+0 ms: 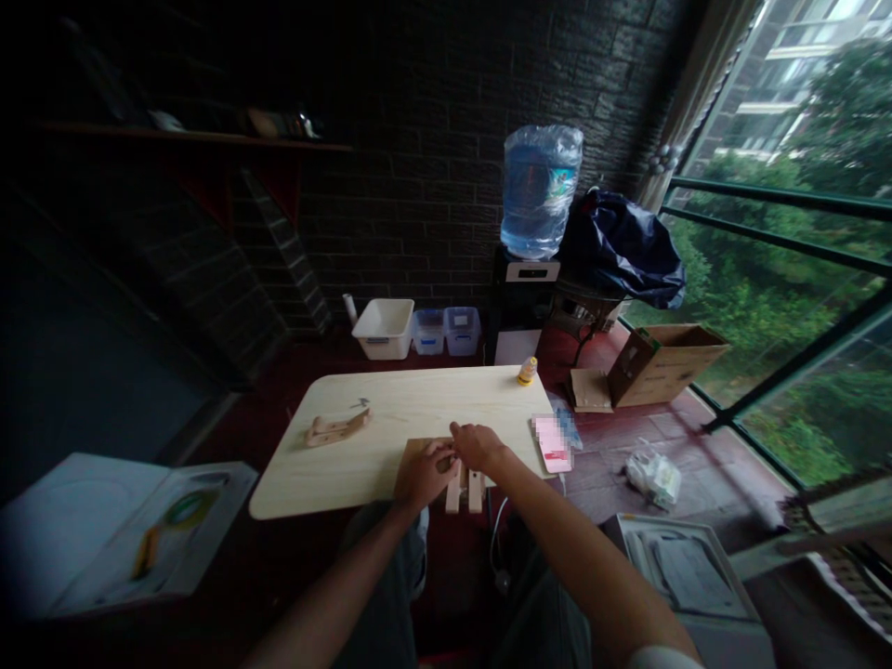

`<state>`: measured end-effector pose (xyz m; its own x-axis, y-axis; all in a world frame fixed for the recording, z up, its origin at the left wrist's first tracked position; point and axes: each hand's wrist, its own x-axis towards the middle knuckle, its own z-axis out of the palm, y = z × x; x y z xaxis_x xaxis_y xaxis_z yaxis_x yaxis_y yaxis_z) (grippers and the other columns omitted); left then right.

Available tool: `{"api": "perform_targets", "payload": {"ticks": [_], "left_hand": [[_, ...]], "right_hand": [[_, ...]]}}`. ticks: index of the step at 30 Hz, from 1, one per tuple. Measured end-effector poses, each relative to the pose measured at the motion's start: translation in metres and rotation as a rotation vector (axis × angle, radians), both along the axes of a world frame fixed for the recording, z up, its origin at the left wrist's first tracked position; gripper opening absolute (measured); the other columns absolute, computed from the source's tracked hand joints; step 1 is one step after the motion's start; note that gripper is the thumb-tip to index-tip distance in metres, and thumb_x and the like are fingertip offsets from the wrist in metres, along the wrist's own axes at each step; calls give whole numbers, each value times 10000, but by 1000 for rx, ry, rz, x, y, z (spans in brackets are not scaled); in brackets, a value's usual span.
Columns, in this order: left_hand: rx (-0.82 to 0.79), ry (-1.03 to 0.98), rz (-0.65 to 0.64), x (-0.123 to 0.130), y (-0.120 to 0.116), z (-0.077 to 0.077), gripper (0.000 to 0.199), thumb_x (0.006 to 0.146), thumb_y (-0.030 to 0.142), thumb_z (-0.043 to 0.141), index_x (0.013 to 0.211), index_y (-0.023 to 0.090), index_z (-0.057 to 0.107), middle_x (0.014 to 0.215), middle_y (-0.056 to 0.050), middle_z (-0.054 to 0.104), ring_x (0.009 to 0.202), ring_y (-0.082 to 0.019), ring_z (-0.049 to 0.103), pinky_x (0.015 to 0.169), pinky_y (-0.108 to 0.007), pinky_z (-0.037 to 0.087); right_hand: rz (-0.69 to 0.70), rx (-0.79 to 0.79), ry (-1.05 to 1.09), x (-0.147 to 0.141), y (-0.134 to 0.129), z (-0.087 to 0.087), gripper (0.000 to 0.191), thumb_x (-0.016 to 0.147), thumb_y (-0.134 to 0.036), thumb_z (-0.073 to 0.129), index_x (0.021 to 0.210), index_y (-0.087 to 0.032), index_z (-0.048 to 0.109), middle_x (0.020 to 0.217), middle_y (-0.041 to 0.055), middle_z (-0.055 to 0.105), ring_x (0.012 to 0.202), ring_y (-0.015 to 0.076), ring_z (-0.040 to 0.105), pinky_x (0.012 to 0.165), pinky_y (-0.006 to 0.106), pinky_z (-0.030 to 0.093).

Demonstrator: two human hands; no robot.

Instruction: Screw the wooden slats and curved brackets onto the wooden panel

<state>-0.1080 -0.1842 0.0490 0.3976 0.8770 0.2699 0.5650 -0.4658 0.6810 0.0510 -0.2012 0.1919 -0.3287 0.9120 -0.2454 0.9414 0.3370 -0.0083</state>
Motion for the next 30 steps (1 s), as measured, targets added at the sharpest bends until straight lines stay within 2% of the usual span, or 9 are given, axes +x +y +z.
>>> {"api": "perform_targets", "payload": {"ticks": [5, 8, 13, 17, 23, 30], "left_hand": [[-3, -5, -6, 0, 3, -6, 177, 901, 286, 667, 1049, 263, 763, 1149, -42, 684, 1095, -190, 649, 1035, -345, 521], [15, -4, -7, 0, 2, -6, 167, 896, 286, 668, 1031, 263, 764, 1133, -41, 683, 1080, -186, 655, 1018, -329, 529], [30, 16, -3, -1, 0, -4, 186, 911, 301, 652, 1059, 263, 758, 1157, -42, 687, 1068, -188, 665, 1015, -341, 532], [42, 7, 20, 1, 0, -3, 163, 903, 304, 665, 1028, 267, 763, 1139, -43, 697, 1053, -193, 670, 1001, -346, 541], [48, -16, -13, 1, 2, -5, 159, 924, 297, 635, 1005, 244, 761, 1114, -55, 699, 1061, -209, 667, 987, -343, 543], [53, -11, -3, 0, 5, -12, 165, 921, 304, 649, 1034, 244, 754, 1141, -56, 688, 1075, -207, 660, 1010, -361, 531]], "right_hand": [[-33, -4, 21, 2, 2, -8, 368, 1045, -324, 402, 1308, -77, 475, 1115, 231, 727, 1046, 286, 726, 836, 349, 558], [-43, -6, 41, 3, -1, -10, 369, 1038, -321, 408, 1323, -95, 467, 1142, 220, 723, 1059, 283, 719, 842, 344, 551], [-18, -16, 64, 6, -8, -3, 340, 1002, -306, 473, 1310, -162, 491, 1173, 170, 723, 1078, 269, 710, 843, 338, 545], [18, 23, 21, 7, -9, 5, 266, 997, -248, 451, 1243, -187, 534, 1163, 149, 725, 1043, 269, 721, 817, 350, 552], [35, 22, 10, 4, -4, 0, 271, 996, -176, 428, 1252, -137, 508, 1149, 186, 720, 1034, 271, 722, 801, 340, 551], [-29, 6, 35, 6, 0, -9, 342, 1048, -332, 396, 1290, -101, 468, 1079, 208, 733, 1000, 291, 735, 785, 354, 556]]}}
